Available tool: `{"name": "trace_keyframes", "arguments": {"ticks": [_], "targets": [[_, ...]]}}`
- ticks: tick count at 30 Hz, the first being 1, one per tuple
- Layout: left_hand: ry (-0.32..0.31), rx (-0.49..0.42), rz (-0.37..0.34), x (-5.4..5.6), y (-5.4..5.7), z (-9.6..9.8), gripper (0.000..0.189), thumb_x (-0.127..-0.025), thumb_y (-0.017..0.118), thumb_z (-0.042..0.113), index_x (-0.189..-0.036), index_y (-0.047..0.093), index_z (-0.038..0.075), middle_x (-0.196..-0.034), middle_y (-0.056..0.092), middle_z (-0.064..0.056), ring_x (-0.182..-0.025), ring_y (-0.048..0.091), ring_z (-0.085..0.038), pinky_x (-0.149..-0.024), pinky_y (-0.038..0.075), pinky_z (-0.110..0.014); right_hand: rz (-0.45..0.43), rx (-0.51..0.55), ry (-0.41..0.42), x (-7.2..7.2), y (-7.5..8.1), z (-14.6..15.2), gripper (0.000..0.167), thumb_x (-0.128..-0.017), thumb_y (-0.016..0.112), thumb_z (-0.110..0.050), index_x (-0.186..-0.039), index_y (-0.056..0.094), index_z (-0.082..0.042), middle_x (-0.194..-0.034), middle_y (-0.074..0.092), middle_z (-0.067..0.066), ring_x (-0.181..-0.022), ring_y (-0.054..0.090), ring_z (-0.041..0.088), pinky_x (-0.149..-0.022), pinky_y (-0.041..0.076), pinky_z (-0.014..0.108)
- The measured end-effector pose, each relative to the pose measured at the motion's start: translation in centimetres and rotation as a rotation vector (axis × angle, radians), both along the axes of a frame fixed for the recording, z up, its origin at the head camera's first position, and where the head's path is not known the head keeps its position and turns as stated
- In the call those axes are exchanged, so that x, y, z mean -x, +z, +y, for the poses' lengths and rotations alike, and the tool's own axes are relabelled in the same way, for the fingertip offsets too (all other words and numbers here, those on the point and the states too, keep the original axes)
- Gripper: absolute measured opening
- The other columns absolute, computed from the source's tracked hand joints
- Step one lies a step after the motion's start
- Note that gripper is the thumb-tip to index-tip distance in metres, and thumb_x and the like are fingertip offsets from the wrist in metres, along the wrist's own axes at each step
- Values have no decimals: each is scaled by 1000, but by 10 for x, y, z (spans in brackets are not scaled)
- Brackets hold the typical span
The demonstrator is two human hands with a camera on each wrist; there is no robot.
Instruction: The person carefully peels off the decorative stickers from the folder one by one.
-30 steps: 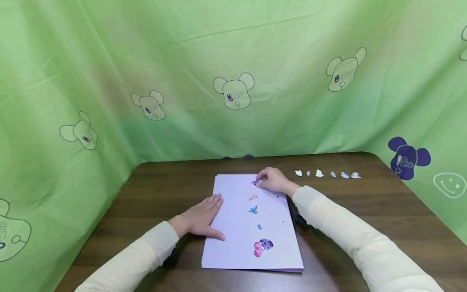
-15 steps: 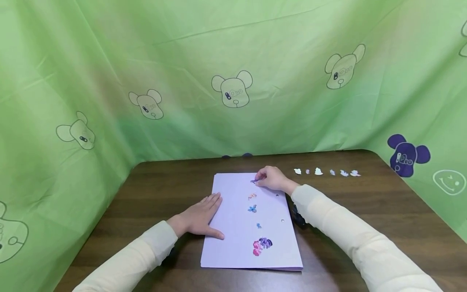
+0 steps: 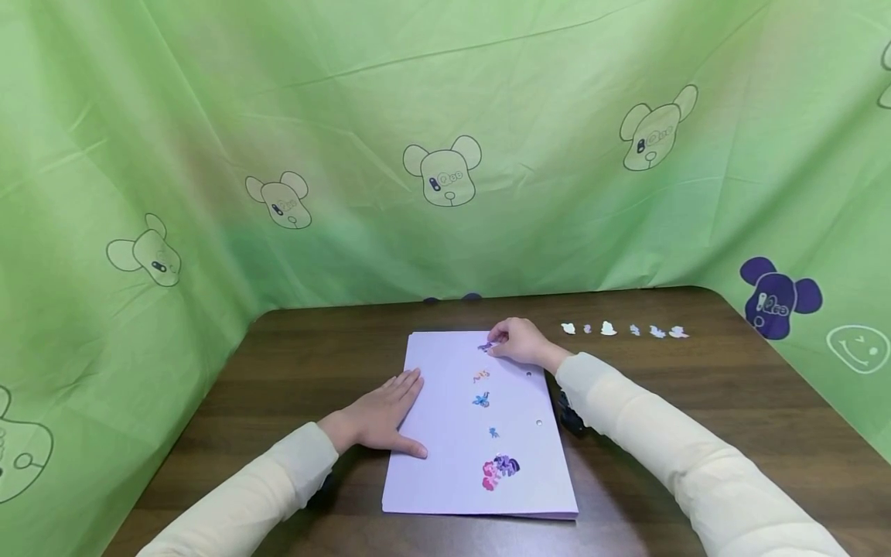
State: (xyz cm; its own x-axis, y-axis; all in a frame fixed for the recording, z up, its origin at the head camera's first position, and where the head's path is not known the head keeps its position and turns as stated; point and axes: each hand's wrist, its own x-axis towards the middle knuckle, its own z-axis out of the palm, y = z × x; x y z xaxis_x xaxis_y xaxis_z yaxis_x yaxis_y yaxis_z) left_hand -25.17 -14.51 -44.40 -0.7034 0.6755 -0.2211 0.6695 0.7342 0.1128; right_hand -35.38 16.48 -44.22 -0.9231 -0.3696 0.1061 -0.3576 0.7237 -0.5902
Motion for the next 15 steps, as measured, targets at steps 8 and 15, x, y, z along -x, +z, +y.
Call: {"name": "trace_keyframes", "arguments": {"ticks": [8,15], "targets": [[3,4,3,-1,0,0,121,-75,44,87,-156,8,4,-162,0,-11,-147,-2,-20,-117,8,-37,8,0,12,0,1,-1,17,-83,77,-12,-97,73,-2,-87,66,4,-83,56,20,-78,46,37],[-1,0,1,0,0,0,121,-75,45,86,-156,8,3,-162,1,-12,-147,-1,-21,-117,9,-37,-6,12,8,-4,3,-1,13,-85,75,-10,-96,74,-3,-85,65,3,-81,55,20,-76,45,36]]}}
